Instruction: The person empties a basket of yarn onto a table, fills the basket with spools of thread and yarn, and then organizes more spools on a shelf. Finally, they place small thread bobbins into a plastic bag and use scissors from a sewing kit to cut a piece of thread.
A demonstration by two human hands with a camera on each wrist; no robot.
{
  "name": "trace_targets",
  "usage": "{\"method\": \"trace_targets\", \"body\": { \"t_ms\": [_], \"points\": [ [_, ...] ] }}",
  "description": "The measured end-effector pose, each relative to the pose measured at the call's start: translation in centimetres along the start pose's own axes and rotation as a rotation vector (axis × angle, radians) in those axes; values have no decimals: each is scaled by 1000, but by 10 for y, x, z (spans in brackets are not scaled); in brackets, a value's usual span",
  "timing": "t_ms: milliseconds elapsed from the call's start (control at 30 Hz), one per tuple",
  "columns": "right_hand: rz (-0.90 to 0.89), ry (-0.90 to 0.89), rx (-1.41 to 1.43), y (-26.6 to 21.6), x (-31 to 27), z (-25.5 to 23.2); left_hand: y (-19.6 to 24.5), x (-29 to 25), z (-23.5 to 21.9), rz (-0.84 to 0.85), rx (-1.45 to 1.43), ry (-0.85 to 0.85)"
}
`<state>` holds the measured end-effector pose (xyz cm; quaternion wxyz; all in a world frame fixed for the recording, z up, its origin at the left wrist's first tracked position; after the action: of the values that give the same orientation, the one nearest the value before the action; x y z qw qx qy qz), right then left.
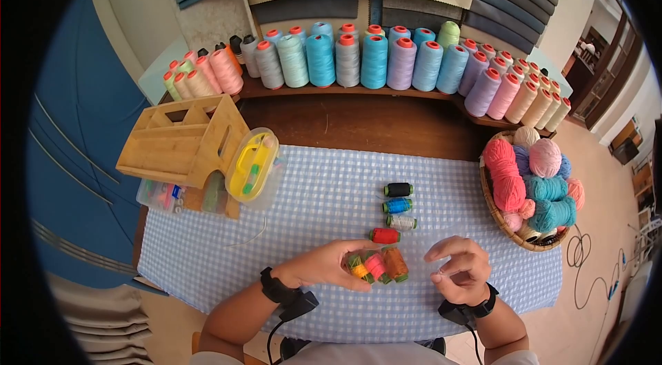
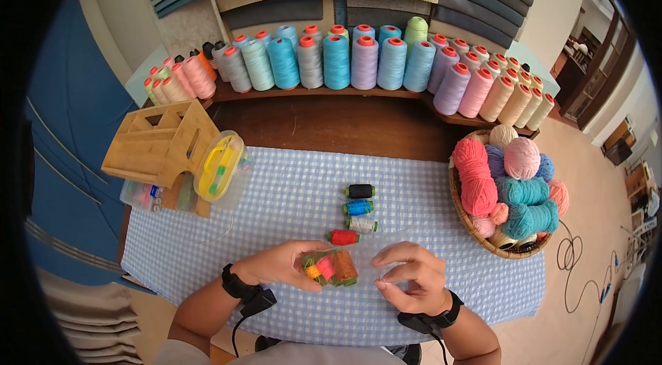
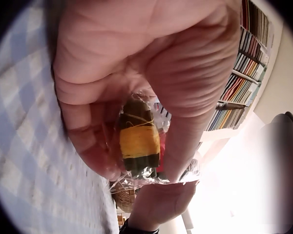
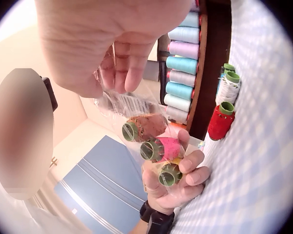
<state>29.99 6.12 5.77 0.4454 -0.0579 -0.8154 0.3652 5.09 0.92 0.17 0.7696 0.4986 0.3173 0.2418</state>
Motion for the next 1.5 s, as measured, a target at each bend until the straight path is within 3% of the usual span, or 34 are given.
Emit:
{"method": "trace_targets", "body": {
  "t_ms": [100, 233, 300, 333, 400, 467, 567, 633, 767, 800, 833, 933, 1000, 1133, 1233, 1267, 1333, 1367, 1433, 1500],
  "points": [
    [-30, -32, -11, -3, 2, 1, -5, 1, -2, -46, 244, -97],
    [-71, -13, -20, -6, 6, 3, -5, 0, 8, -51, 285, -93],
    [5, 34, 20, -4, -6, 3, -6, -2, 5, 269, 136, 95],
    [82, 82, 61, -2, -10, 1, -4, -4, 2, 269, 136, 95],
    [67, 38, 7, -3, -4, -1, -1, -10, -11, 281, -271, 182],
    [53, -6, -47, -3, -3, 1, 0, -9, -11, 334, -291, 233],
    [128, -18, 138, 2, -4, 6, 7, -6, -7, 422, -316, 297],
    [94, -146, 130, 3, -2, 6, 7, -5, -9, 456, -321, 310],
    [181, -179, 213, 9, -8, 8, 3, -3, -13, 566, -574, 269],
    [177, -277, 179, 11, -8, 10, 4, -4, -12, 628, -645, 252],
    [173, -374, 144, 13, -7, 12, 2, -3, -14, 628, -645, 252],
    [202, -374, 147, 6, 5, 19, -4, -2, -16, 658, -635, 174],
    [260, -388, 101, 4, 7, 22, -1, -2, -8, 568, -380, 159],
    [335, -388, -11, 6, 10, 23, 3, 2, 5, 433, -313, 131],
    [242, -390, 24, 13, 2, 20, -7, 5, 4, 462, -305, 98],
    [242, -391, 24, 16, -2, 20, -11, 6, 2, 479, -428, 92],
    [271, -375, 331, 20, -9, 20, -13, 5, -1, 495, -551, 85],
    [271, -376, 331, 16, -8, 18, -11, 5, -3, 520, -569, 74],
    [503, -312, 408, 13, -7, 14, -7, 3, -6, 544, -588, 62],
    [504, -254, 386, 11, -6, 15, -3, 0, -8, 549, -779, -44]
  ]
}}
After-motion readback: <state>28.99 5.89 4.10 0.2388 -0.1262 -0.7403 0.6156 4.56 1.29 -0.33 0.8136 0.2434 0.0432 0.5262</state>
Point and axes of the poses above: each hand's wrist, its own x-axis towards the middle knuckle, its own z-axis out of the palm, y = z × x, the point moved 3 cm from there along x, towards the middle knuckle, and after that the axes turned 8 degrees about -y, right-handed, at the moved point
